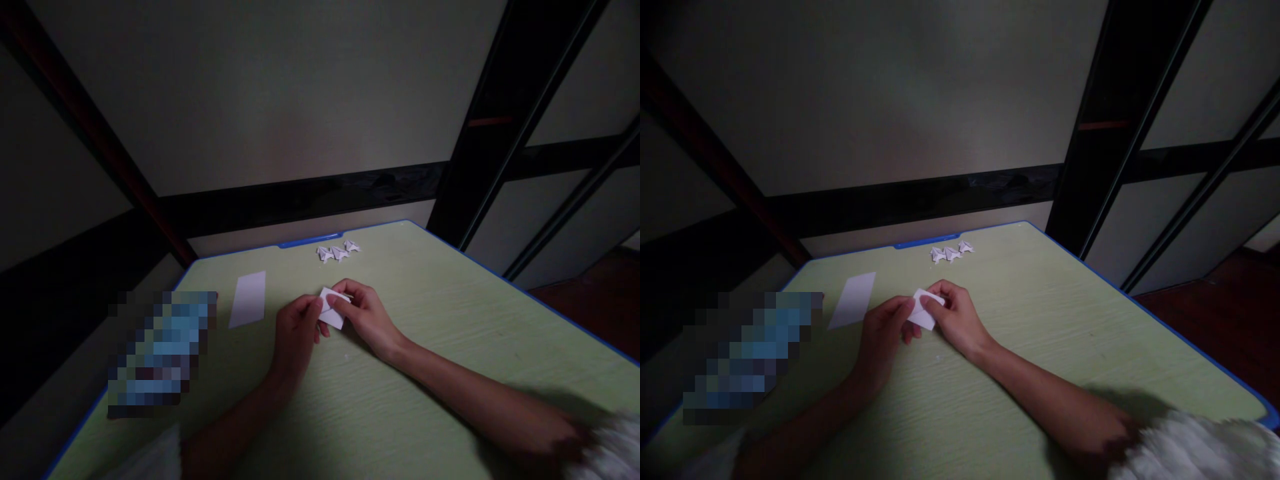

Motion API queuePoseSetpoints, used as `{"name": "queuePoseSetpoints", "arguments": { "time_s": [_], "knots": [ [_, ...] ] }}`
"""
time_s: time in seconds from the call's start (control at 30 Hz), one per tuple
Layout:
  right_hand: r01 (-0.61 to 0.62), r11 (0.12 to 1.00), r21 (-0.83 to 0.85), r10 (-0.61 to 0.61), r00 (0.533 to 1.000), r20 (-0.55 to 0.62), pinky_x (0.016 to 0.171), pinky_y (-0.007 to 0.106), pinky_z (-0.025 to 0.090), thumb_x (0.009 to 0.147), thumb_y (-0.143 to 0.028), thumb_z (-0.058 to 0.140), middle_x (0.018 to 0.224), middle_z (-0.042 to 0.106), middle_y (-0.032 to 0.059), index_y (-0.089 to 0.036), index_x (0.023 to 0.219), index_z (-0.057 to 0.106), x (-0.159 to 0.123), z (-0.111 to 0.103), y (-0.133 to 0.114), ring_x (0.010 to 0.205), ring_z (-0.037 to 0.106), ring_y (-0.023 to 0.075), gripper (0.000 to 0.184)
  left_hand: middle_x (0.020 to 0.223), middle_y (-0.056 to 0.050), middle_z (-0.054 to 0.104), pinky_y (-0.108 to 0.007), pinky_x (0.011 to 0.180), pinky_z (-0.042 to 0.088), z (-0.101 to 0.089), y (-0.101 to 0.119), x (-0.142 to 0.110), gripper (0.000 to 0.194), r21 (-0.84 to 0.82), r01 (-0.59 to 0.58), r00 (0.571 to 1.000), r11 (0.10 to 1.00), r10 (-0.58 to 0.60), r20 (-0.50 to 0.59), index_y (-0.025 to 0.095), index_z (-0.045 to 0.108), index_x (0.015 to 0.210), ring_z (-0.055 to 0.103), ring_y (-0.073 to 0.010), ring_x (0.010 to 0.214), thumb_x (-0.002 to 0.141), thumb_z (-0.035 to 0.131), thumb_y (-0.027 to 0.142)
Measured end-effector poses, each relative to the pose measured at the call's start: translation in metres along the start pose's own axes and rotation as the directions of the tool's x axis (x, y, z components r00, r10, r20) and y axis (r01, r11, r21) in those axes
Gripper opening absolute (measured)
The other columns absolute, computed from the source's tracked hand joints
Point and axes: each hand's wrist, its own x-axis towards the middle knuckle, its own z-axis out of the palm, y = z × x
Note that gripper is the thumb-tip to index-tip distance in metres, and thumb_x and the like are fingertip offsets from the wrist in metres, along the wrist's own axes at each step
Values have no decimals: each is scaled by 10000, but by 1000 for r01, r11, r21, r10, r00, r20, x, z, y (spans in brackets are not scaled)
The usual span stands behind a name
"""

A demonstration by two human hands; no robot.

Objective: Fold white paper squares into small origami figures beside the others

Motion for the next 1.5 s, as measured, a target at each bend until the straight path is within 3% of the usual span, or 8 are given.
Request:
{"name": "queuePoseSetpoints", "arguments": {
  "time_s": [0.17, 0.37, 0.57, 0.8, 0.93, 1.5],
  "knots": [
    [-18, 1000, -12, 18, 1000, 13, 434, 216, 306, 679, -376, 578, 446, 548, -17, -145, 665, 472, 0, -1, -1, 422, 490, 105, 254, 382, 41, 474, -169, 357, 275, -1, -3, 1, 218, 14, -7, 1000, 1000, 7, 22, 144, 505, 535, 375, -56, 343, 695, 498, 293],
    [-38, 998, 58, 32, 995, 95, 468, 239, 365, 653, -388, 608, 430, 546, -25, -148, 658, 472, 1, 0, -1, 412, 518, 117, 277, 388, 61, 410, -164, 343, 278, -1, -2, 1, 238, 6, -11, 999, 1000, 11, 32, 154, 467, 535, 375, -58, 350, 707, 483, 318],
    [-68, 997, 21, 63, 980, 187, 467, 241, 378, 663, -396, 597, 393, 517, -42, -146, 667, 479, -1, 1, -4, 394, 515, 113, 276, 381, 85, 348, -152, 308, 237, -2, -2, -2, 286, 19, -36, 992, 999, 33, 122, 183, 372, 530, 335, -46, 316, 740, 439, 365],
    [38, 998, 57, -39, 999, 23, 443, 189, 346, 571, -267, 694, 567, 514, -56, -165, 739, 466, -2, 3, -6, 460, 476, 60, 301, 415, 88, 307, -155, 299, 223, -3, 3, -5, 294, 66, -91, 995, 994, 88, 40, 195, 332, 520, 311, -49, 330, 740, 451, 349],
    [103, 994, 27, -102, 995, -11, 423, 182, 303, 573, -245, 691, 546, 482, -62, -174, 687, 434, -2, 2, -5, 453, 435, 51, 289, 398, 77, 330, -167, 327, 232, -3, 6, -6, 306, 84, -136, 990, 987, 137, -7, 193, 344, 498, 326, -58, 348, 742, 460, 336],
    [98, 993, -71, -106, 987, -119, 428, 217, 326, 599, -321, 659, 481, 486, -37, -140, 594, 496, -2, 0, -8, 431, 431, 69, 243, 400, 67, 427, -167, 368, 299, -2, 2, -4, 255, 41, -161, 983, 986, 157, 98, 180, 419, 590, 396, -62, 356, 796, 398, 328]
  ]
}}
